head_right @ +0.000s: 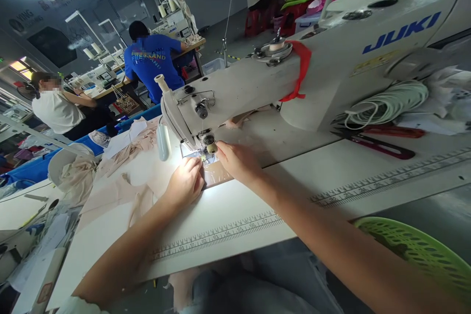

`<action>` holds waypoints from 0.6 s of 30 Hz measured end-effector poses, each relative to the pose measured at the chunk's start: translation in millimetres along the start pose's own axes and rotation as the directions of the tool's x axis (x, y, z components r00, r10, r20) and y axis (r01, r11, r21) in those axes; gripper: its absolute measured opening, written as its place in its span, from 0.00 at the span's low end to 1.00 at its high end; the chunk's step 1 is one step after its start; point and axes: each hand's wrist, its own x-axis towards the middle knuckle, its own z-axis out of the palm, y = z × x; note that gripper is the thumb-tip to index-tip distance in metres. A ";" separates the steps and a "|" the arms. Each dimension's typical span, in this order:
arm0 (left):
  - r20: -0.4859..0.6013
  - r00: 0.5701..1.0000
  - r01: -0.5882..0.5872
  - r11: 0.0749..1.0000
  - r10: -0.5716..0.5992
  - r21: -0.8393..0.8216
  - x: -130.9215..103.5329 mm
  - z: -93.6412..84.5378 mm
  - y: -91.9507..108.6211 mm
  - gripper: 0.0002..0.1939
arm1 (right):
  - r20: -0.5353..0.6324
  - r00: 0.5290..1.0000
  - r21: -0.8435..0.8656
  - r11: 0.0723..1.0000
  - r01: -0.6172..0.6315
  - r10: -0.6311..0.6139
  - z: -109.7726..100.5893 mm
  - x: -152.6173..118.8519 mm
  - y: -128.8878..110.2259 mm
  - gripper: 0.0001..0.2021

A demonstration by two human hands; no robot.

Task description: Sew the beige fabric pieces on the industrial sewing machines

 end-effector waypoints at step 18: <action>0.197 0.862 0.494 0.861 -0.467 -0.124 7.6 -45.3 -40.9 0.07 | 0.151 0.822 -0.171 0.805 0.569 -0.549 11.5 -53.5 -66.6 0.25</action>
